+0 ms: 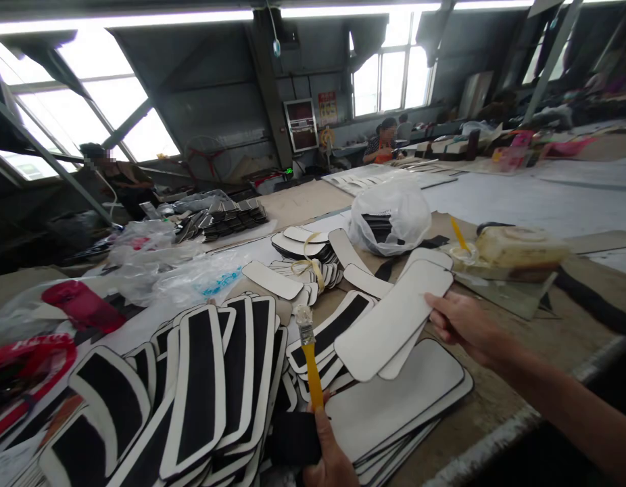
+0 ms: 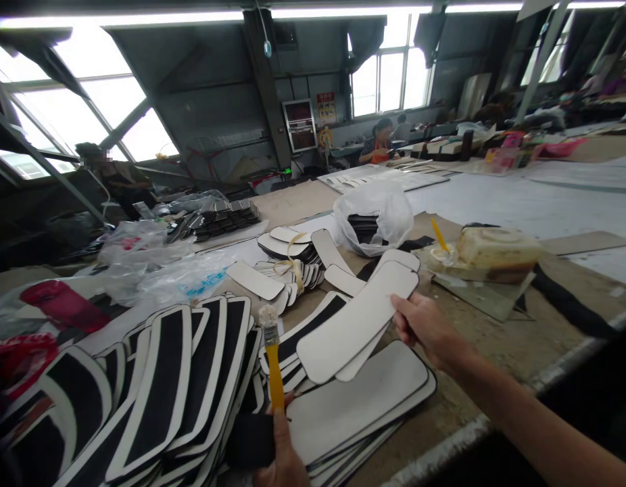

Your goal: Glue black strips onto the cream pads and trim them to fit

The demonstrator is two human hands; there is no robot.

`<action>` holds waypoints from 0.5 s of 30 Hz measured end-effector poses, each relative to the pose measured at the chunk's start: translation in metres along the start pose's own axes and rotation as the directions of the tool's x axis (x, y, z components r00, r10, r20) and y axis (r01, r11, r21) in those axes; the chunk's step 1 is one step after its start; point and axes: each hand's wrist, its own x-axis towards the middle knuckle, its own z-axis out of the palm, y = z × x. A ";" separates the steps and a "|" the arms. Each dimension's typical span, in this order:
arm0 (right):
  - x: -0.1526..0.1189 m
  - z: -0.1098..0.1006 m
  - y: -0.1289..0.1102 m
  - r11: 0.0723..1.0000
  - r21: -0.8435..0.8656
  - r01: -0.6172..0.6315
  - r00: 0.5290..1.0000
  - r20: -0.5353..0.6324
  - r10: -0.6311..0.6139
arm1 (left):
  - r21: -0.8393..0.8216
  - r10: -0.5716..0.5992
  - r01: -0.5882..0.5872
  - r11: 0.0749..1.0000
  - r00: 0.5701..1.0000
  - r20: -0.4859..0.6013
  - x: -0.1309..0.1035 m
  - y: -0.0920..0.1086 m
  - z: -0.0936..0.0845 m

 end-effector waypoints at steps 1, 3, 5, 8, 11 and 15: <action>-0.012 -0.004 0.012 0.999 0.014 -0.042 0.999 0.007 0.042 | 0.009 -0.019 0.019 1.000 1.000 0.005 0.000 0.002 0.000; -0.034 -0.007 0.036 0.993 0.040 -0.110 0.994 0.008 0.110 | 0.029 -0.061 0.060 0.998 0.998 0.034 0.000 0.004 0.000; -0.051 -0.004 0.053 0.984 0.052 -0.171 0.985 0.024 0.170 | 0.048 -0.079 0.076 0.996 0.995 0.057 0.000 0.006 -0.001; -0.070 0.003 0.067 0.960 0.050 -0.274 0.960 0.071 0.271 | 0.032 -0.105 0.103 0.994 0.992 0.072 0.000 0.008 -0.002; -0.081 -0.004 0.074 0.910 -0.037 -0.412 0.903 0.114 0.414 | -0.019 -0.148 0.150 0.989 0.985 0.089 0.000 0.008 -0.002; -0.079 -0.036 0.063 0.783 -0.415 -0.462 0.739 0.307 0.599 | 0.035 -0.064 0.060 0.998 0.992 0.113 0.003 0.011 -0.002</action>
